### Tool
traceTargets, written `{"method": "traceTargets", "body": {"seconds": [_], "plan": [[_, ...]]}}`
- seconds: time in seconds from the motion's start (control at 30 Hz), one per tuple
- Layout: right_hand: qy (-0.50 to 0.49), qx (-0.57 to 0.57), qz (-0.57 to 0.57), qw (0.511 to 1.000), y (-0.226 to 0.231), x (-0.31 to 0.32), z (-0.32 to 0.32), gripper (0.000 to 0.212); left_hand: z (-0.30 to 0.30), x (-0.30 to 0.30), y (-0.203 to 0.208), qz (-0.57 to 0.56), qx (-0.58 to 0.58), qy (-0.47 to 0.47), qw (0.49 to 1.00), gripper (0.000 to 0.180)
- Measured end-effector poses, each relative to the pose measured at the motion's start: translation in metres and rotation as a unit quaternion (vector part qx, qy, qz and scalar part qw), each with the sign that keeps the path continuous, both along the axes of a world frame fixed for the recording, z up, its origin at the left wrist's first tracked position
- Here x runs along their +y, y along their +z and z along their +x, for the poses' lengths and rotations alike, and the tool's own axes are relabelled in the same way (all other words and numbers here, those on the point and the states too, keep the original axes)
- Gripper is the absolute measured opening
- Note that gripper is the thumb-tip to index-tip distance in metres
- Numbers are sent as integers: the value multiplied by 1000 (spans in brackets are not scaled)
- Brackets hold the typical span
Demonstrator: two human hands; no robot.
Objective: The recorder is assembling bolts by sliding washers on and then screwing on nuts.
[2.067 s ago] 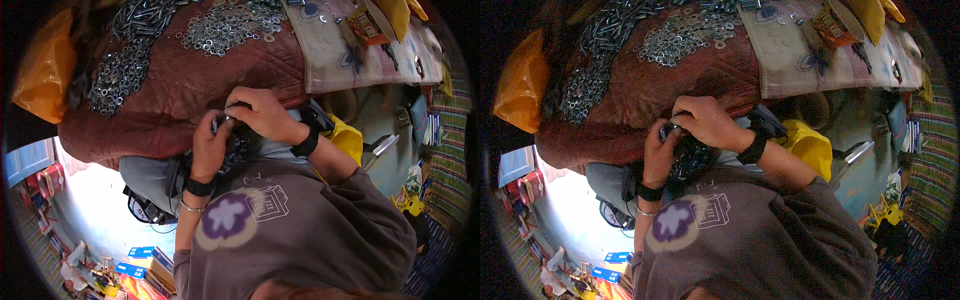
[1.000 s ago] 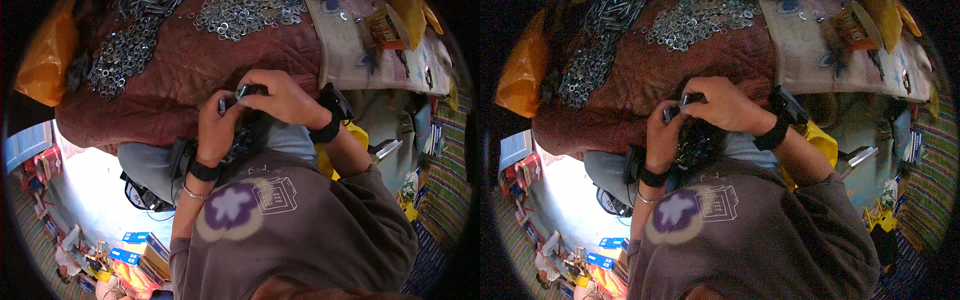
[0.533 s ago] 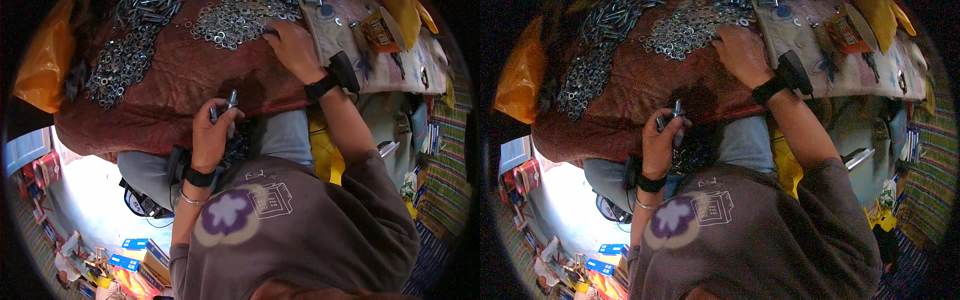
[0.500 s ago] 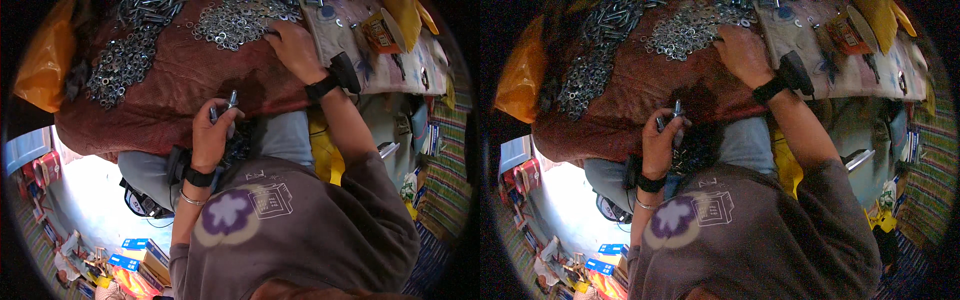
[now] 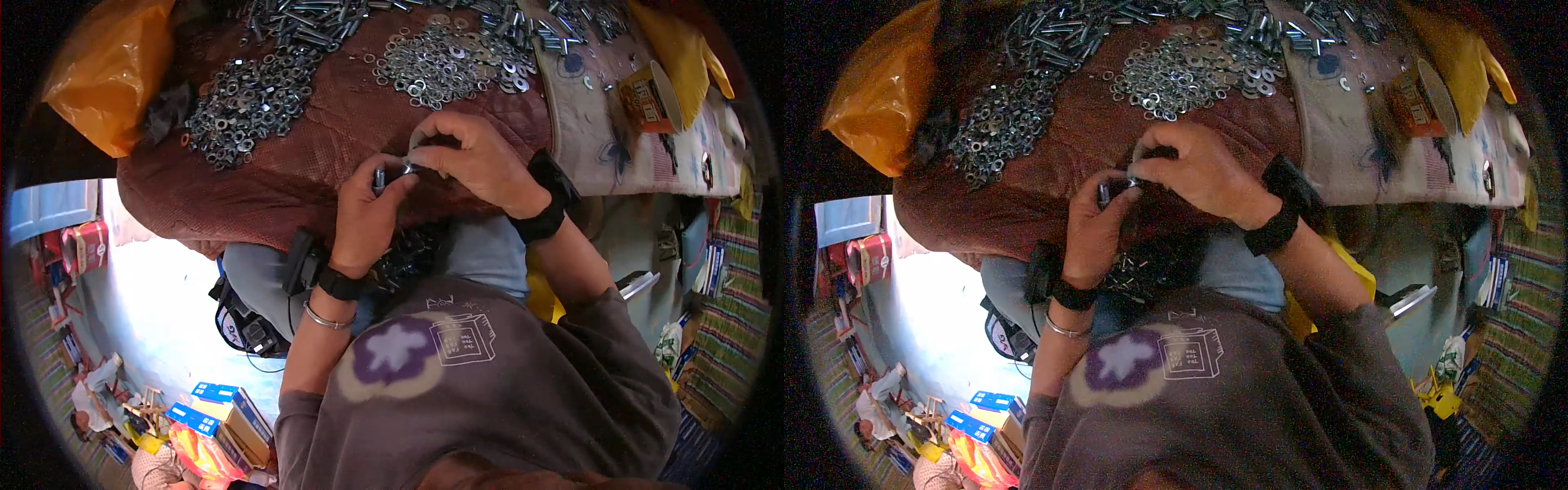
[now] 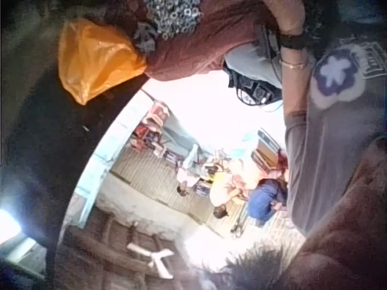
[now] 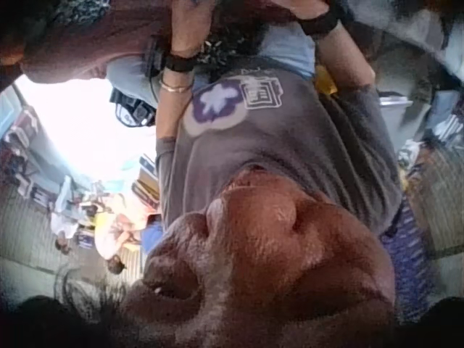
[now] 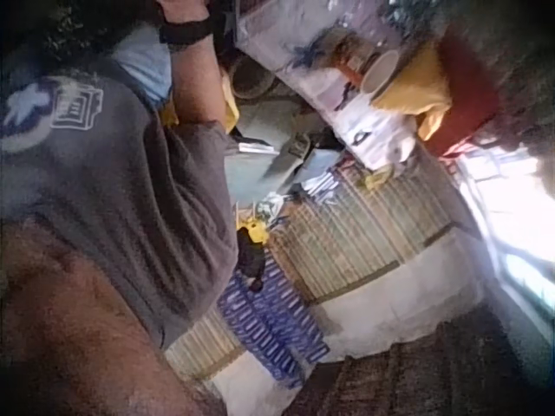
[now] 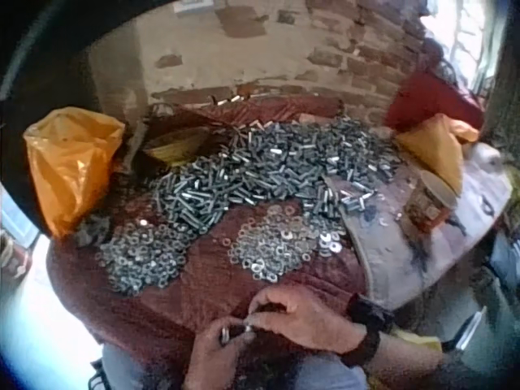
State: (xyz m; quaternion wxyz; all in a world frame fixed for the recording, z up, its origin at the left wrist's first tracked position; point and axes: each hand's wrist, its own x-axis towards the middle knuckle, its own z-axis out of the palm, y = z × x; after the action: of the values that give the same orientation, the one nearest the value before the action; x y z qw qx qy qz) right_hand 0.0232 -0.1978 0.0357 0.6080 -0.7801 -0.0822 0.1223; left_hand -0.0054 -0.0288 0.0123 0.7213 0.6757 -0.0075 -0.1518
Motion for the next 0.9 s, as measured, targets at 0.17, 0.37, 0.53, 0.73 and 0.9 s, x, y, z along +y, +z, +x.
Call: {"method": "traceTargets", "body": {"seconds": [0.17, 0.37, 0.53, 0.73, 0.9], "plan": [[76, -61, -25, 995, 4, 6, 13, 13, 11, 9, 2, 10, -37, 9, 999, 10], [78, -15, -67, 995, 26, 16, 50, 16, 29, 27, 15, 21, -44, 62, 997, 10], [0, -249, -235, 940, -3, 34, 102, 18, 40, 33, 10, -91, 32, 147, 984, 8], [-22, -276, -416, 866, -25, 64, 133, 22, 42, 34, -3, -133, 34, 163, 977, 8], [-36, -283, -453, 845, -34, 76, 145, 25, 44, 34, -2, -150, 43, 178, 972, 10]]}}
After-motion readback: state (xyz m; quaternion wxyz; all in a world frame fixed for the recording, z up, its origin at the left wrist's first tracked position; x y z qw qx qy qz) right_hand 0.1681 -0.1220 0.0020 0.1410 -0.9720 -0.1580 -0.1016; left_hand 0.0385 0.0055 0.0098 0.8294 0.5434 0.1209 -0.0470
